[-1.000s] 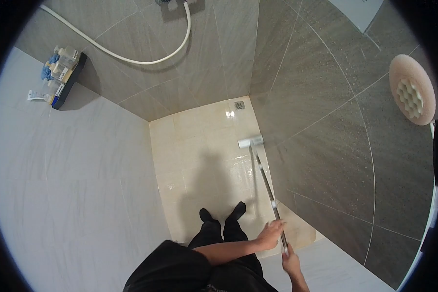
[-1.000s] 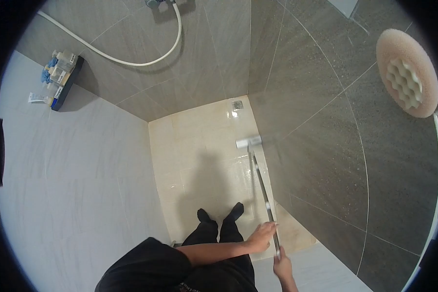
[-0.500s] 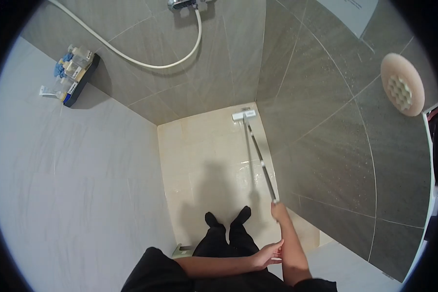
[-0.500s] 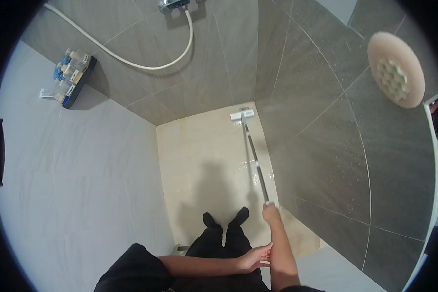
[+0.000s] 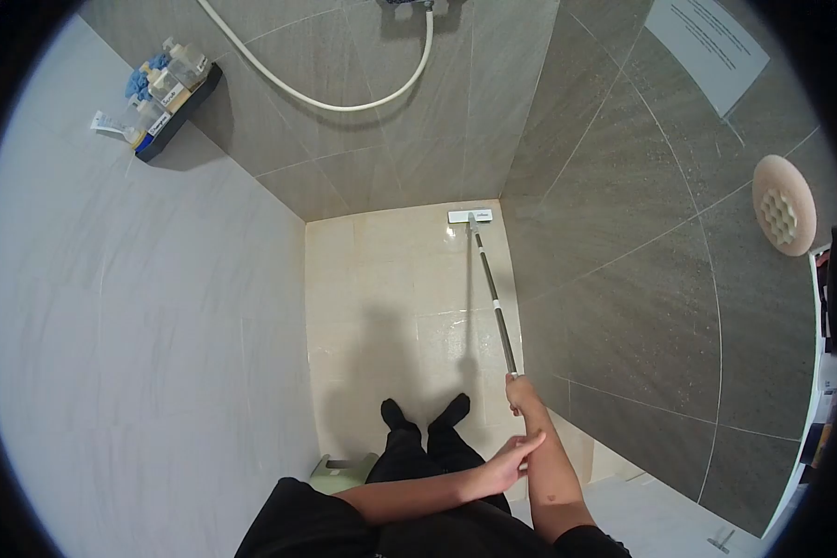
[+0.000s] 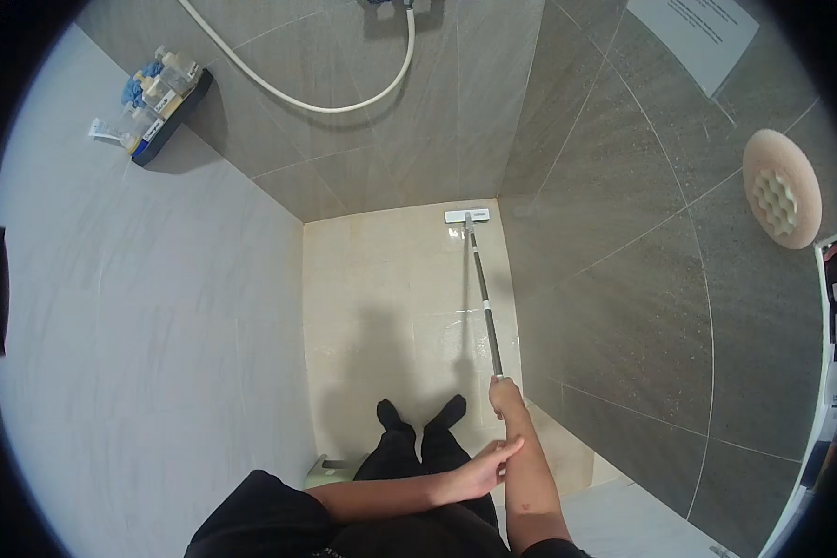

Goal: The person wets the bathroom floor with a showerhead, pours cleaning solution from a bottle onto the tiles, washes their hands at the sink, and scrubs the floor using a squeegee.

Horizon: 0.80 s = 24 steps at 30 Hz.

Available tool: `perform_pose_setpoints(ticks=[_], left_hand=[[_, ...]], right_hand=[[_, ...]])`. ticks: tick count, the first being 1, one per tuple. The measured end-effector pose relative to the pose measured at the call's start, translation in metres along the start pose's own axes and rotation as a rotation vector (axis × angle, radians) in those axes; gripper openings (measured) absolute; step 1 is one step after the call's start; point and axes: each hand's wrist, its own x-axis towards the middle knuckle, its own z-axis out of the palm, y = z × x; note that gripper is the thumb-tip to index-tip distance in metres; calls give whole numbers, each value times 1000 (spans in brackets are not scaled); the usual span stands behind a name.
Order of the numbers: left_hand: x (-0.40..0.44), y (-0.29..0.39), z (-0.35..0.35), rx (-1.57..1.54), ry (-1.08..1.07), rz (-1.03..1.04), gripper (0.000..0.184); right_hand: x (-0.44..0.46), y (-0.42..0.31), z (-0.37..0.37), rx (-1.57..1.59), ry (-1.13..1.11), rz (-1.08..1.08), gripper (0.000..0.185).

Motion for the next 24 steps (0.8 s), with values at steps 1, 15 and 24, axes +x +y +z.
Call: perform_pose_setpoints(ticks=[1,15,24], left_hand=[[-9,-3,1,-2,60,-109,47],[-33,20,-22,-127,-150,-96,44],[-39,21,-41,-75,-251,-11,46]], right_hand=[[4,1,-3,-5,3,2,52],[30,-47,-5,-72,-66,-36,52],[23,-43,10,-50,-22,-44,58]])
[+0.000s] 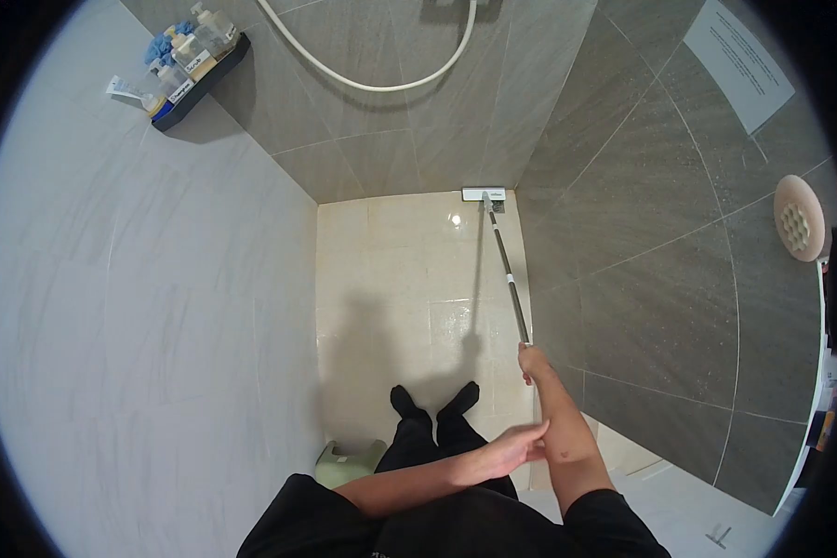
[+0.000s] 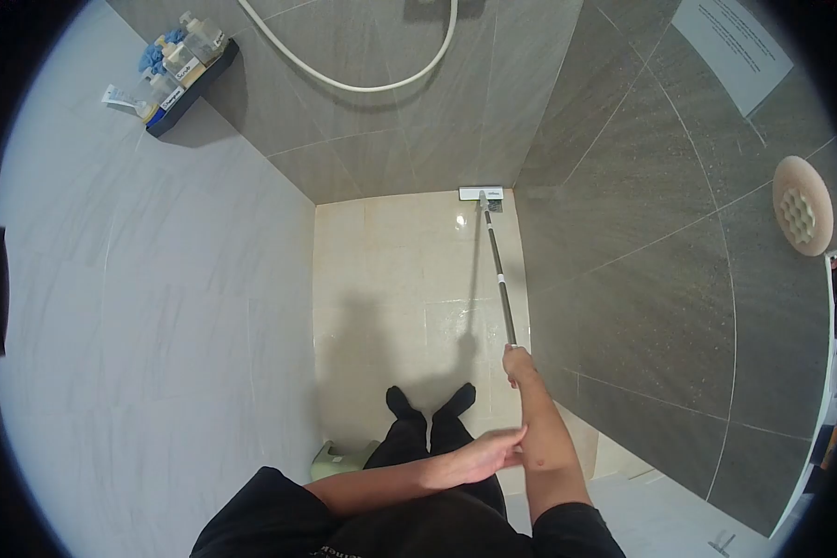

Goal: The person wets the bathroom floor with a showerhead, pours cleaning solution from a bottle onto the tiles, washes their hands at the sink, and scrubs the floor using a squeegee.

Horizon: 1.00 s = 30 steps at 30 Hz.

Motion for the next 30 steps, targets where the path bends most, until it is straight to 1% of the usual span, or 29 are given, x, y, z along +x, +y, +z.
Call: perform_pose_setpoints(ticks=[1,2,3,4,5,6,7,8,9,10,11,12,13,14,15,16,17,18,19,20,21,23,24,25,26,27,28,29,30], left_hand=[[-7,-3,-9,62,-126,-120,44],[-29,3,6,158,-164,-167,42],[-44,8,11,239,-187,-298,44],[-55,18,12,259,-274,-299,43],[-66,30,12,275,-362,-297,43],[-75,45,4,210,-318,-204,43],[-82,60,-9,141,-273,-108,43],[-91,72,-25,193,-111,71,45],[-100,80,-56,216,-14,249,46],[-117,94,-77,202,126,346,46],[-140,106,-100,175,205,425,47],[-157,104,-143,178,253,510,46],[-178,104,-168,200,435,524,47],[-200,103,-195,200,576,482,51],[-218,94,-228,220,693,468,48],[-234,79,-270,239,807,453,46],[-249,61,-315,362,933,377,45],[-263,41,-359,486,1054,298,45],[-282,17,-404,724,1129,196,44],[-296,0,-433,962,1193,90,43],[-309,-6,-431,957,1193,84,43],[-339,-10,-422,1472,1066,-390,44],[-344,-8,-424,1486,1058,-393,44],[-345,-11,-423,1533,1015,-343,44],[-344,-14,-423,1573,972,-287,43],[-340,-12,-421,1571,966,-282,43],[-333,-11,-417,1330,1014,-110,43],[-326,-8,-412,1078,1047,58,43],[-320,-5,-407,1063,1049,70,43]], right_hand=[[-5,8,1,6,0,3,58],[-15,26,4,-56,-15,-16,60],[-26,48,8,-119,-29,-36,63],[-27,98,26,-109,38,-69,64],[-20,172,55,-197,149,-152,61],[-67,204,64,-334,223,-133,58],[-81,293,74,-340,129,-736,61],[-136,295,80,-432,139,-54,64],[-190,292,73,-407,104,86,67],[-215,308,75,-464,99,150,69],[-237,297,70,-471,66,232,70],[-232,296,71,-495,43,186,70],[-222,294,72,-512,17,144,70],[-190,298,75,-546,-35,41,71],[-151,297,85,-578,-84,-62,72],[-121,274,98,-524,83,-195,77],[-113,202,95,-502,104,-298,83],[-78,154,103,-325,55,9,74],[-38,116,108,-445,11,-86,76],[-56,34,102,-310,37,-19,78],[-36,1,101,-274,-51,-65,78],[-49,-32,109,-258,-30,-43,79],[-57,-40,112,-243,1,-29,79],[-56,-10,119,-264,60,-31,79],[-57,44,128,-290,120,-34,81],[-62,116,138,-462,188,-311,80],[-91,164,143,-447,165,-85,80],[-137,211,149,-467,239,-8,80],[-203,222,137,-488,133,61,78]])
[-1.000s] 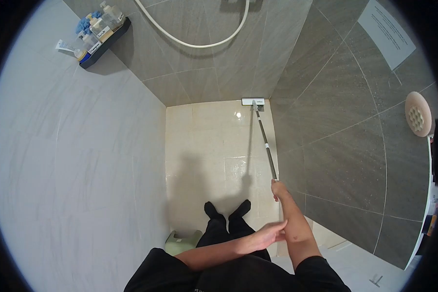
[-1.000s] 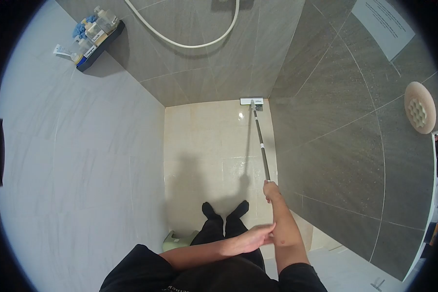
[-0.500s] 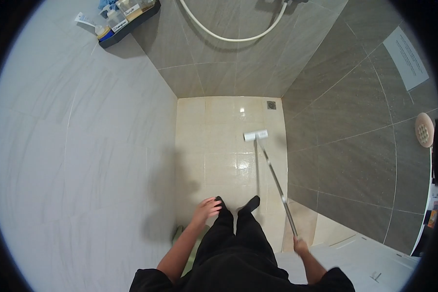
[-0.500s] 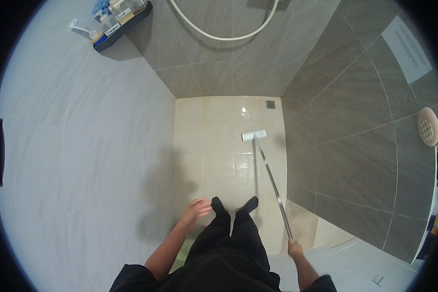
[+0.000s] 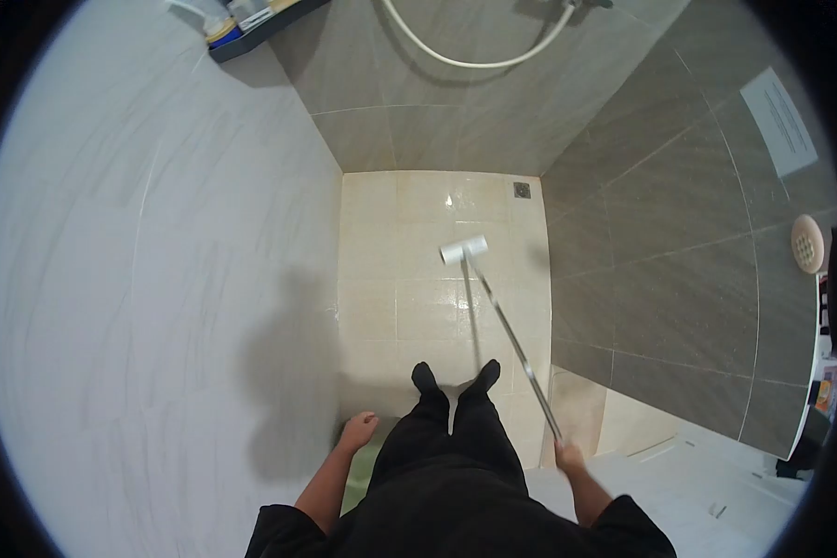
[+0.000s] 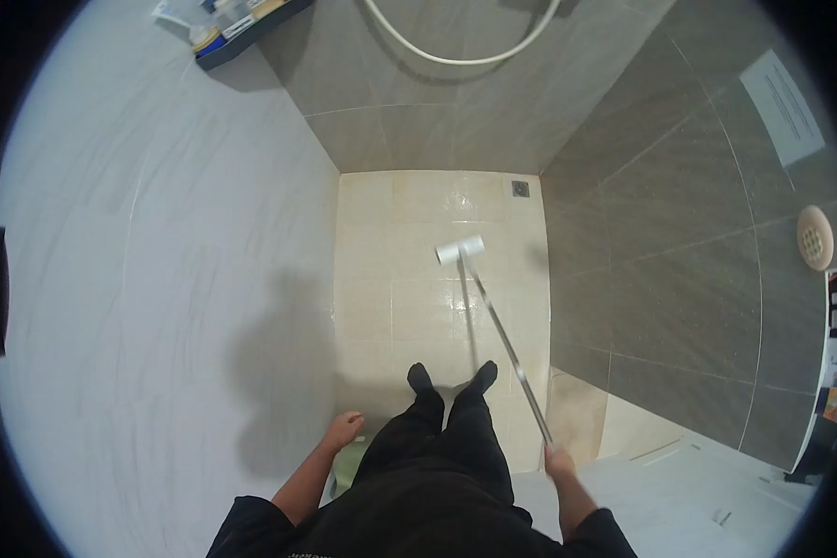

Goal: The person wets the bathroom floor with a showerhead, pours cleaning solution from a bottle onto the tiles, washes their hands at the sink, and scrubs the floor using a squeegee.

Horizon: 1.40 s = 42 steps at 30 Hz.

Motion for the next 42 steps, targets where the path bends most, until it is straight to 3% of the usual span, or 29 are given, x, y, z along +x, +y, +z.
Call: perform_pose_setpoints(ticks=[3,6,8,10,11,12,13,14,16,19,22,24,25,26,28,31,33,34,35,37,39,42], left_hand=[[5,24,3,-139,95,125,42],[9,19,13,-295,100,73,40],[17,8,18,-333,95,70,39],[3,6,14,-233,119,86,38],[-6,2,14,-128,144,97,38],[-7,-10,18,-132,152,90,38],[-6,-29,25,-135,146,1,38],[-11,-42,30,-136,141,-90,38],[-29,-52,32,-116,148,-125,39],[-49,-53,30,-95,148,-167,39],[-56,-58,50,-114,149,-166,40],[-61,-56,67,-129,153,-148,41],[-63,-51,75,-115,129,-121,42],[-62,-43,84,-101,106,-92,42],[-74,-14,97,-131,126,-52,40],[-80,7,129,-206,120,-17,40],[-93,13,141,-254,99,-16,42],[-106,22,144,-185,108,29,43],[-116,29,147,-119,121,75,44],[-135,20,154,-96,153,82,43],[-157,14,147,-60,187,88,43],[-204,13,95,167,598,83,33]], right_hand=[[-98,44,-11,-129,-148,284,74],[-51,54,-25,-165,-163,267,75],[3,22,-56,-208,-108,-171,73],[61,-52,-85,-205,17,-324,53],[98,-99,-98,-91,-171,-107,54],[87,-165,-122,-56,-92,-263,66],[120,-198,-114,27,-105,-168,69],[132,-229,-109,83,-91,-224,80],[121,-281,-109,185,-180,-180,77],[99,-258,-104,160,-201,-165,70],[111,-118,-49,-59,-36,-129,73],[58,-17,-41,-157,-132,-58,74],[27,43,-20,-148,57,-118,77],[1,94,-13,-225,-67,-11,74],[-67,150,-21,-251,-111,71,75],[-78,187,-16,-265,-136,155,72],[-23,190,3,-422,-234,-236,62],[-5,162,-2,-332,-203,-252,56],[20,137,2,-157,-5,-443,73],[36,11,-43,18,-194,-141,79],[90,-79,-51,-10,-197,-330,80],[147,-221,-76,-47,-215,-452,80]])
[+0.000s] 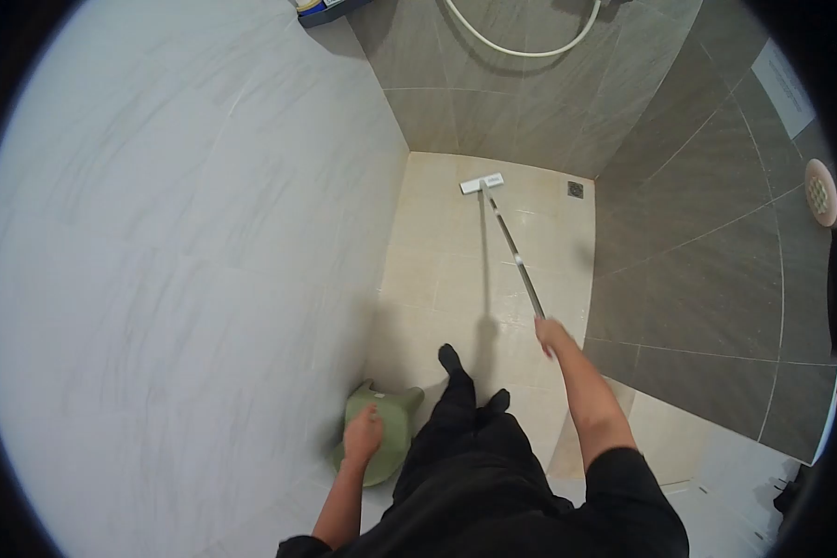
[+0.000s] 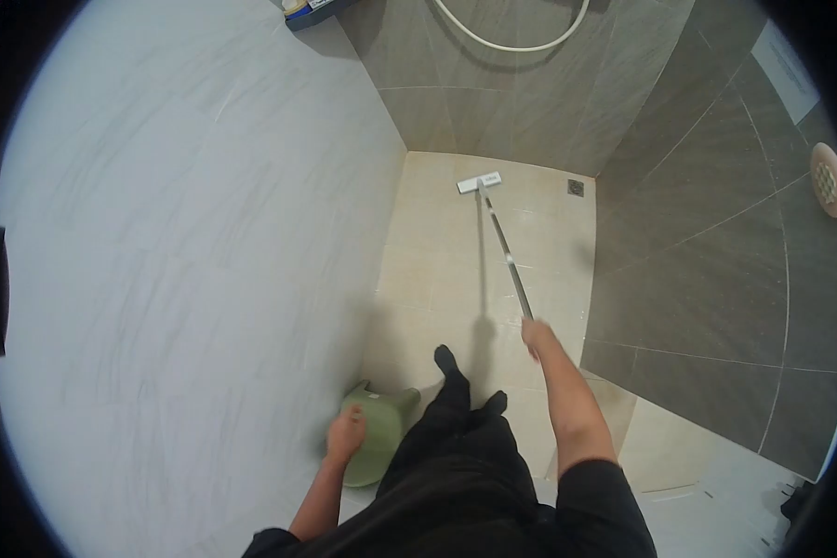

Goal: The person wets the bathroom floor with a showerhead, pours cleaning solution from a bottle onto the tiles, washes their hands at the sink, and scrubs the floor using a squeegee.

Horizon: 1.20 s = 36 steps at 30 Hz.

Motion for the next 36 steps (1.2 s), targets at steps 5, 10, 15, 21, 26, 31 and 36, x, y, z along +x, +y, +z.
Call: perform_pose_setpoints(ticks=[5,10,15,21,26,31,36], left_hand=[[20,-1,-176,34,872,2,30],[50,32,-344,494,1485,91,39],[86,12,-413,706,1720,115,50],[86,-8,-410,852,1769,103,64],[86,-8,-406,937,1788,111,63],[83,-15,-401,944,1786,28,64],[76,-22,-392,833,1755,-94,64]], right_hand=[[34,-119,-38,43,57,19,70],[20,-33,2,39,77,110,87],[-186,105,29,-338,20,436,73],[-214,110,29,-340,6,439,83],[-43,-15,-14,-169,32,199,79],[29,-193,-71,122,-142,173,63],[54,-189,-55,269,53,-72,48]])
